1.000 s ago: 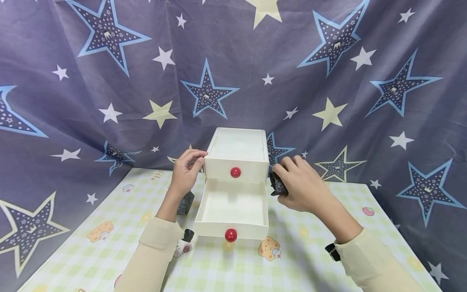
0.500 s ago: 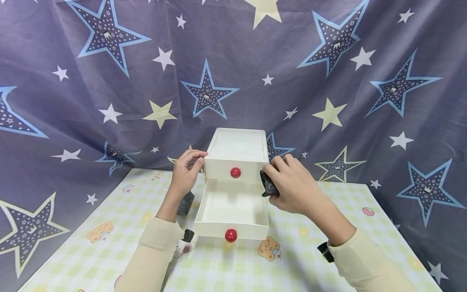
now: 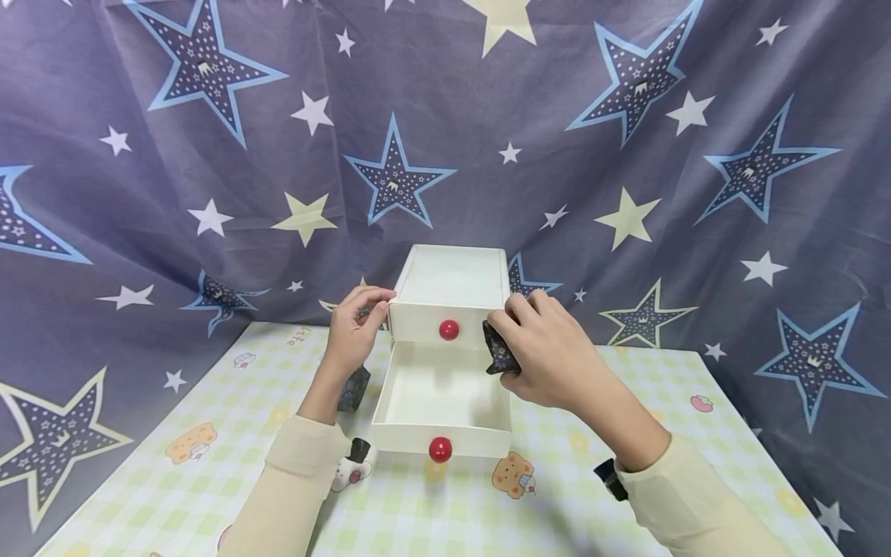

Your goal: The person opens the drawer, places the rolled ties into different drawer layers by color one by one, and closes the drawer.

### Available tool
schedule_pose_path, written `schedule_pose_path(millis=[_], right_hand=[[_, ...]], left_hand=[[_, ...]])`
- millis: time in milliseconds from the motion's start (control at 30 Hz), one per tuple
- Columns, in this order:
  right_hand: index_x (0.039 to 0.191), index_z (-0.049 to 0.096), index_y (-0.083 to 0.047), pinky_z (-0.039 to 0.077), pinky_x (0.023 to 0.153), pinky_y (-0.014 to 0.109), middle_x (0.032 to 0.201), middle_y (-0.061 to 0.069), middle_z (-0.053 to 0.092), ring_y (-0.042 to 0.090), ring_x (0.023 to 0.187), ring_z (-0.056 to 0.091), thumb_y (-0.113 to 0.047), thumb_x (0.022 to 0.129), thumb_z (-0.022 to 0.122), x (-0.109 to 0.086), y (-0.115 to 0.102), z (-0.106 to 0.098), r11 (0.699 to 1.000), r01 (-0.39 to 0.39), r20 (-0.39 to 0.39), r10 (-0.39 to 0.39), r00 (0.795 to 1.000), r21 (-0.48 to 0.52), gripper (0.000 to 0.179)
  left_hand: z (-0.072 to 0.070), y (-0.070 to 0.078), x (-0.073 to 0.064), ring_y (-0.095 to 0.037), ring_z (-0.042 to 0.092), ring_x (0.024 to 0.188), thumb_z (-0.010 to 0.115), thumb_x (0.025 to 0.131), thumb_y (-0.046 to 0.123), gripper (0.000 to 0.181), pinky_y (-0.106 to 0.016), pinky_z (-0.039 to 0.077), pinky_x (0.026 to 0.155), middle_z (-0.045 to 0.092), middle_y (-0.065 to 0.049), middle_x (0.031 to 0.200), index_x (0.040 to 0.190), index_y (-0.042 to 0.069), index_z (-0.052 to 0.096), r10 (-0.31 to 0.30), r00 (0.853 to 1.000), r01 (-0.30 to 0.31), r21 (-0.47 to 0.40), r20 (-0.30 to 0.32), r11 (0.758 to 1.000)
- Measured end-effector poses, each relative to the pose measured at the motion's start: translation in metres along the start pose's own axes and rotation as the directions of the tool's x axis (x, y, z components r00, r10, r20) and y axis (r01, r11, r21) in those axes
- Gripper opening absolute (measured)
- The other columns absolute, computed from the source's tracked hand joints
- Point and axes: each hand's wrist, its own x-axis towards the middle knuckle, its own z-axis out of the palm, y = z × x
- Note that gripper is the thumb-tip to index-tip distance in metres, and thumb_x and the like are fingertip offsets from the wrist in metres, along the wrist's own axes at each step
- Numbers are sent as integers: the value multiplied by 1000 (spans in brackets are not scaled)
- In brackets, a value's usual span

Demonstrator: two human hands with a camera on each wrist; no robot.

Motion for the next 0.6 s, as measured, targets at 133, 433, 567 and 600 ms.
schedule_pose_path(millis=[133, 433, 567, 600], right_hand=[[118, 63, -10, 45, 78, 45, 103, 9, 57, 32, 88, 48, -25, 58, 84, 4, -5, 1, 1000, 5, -6, -4, 1000, 20, 65], [118, 63, -11, 45, 81, 44, 106, 9, 57, 29, 89, 47, -25, 58, 85, 13, -21, 14, 997, 21, 6, -22, 1000, 68, 66], [118, 62, -11, 44, 80, 43, 106, 8, 56, 28, 87, 46, -25, 58, 85, 17, -28, 21, 997, 24, 24, -26, 999, 77, 66], [118, 62, -11, 44, 80, 43, 106, 7, 56, 28, 87, 46, -24, 58, 85, 18, -30, 23, 997, 25, 30, -27, 999, 78, 65]], left_hand=[[1, 0, 0, -24, 64, 94, 59, 97, -10, 18, -12, 52, 69, 63, -30, 112, 110, -15, 70, 6, 1000, -6, -2, -4, 1000], [-1, 2, 0, -30, 65, 94, 59, 97, -10, 18, -15, 53, 70, 63, -28, 112, 111, -15, 70, -1, 1000, 1, -4, 5, 1000], [-1, 3, 0, -29, 65, 94, 59, 97, -9, 18, -16, 53, 70, 64, -28, 113, 111, -14, 70, -1, 1000, 1, -2, 3, 1000], [-1, 3, 0, -29, 65, 94, 59, 97, -9, 18, -16, 53, 70, 64, -27, 113, 111, -14, 70, -2, 1000, 2, -2, 2, 1000]])
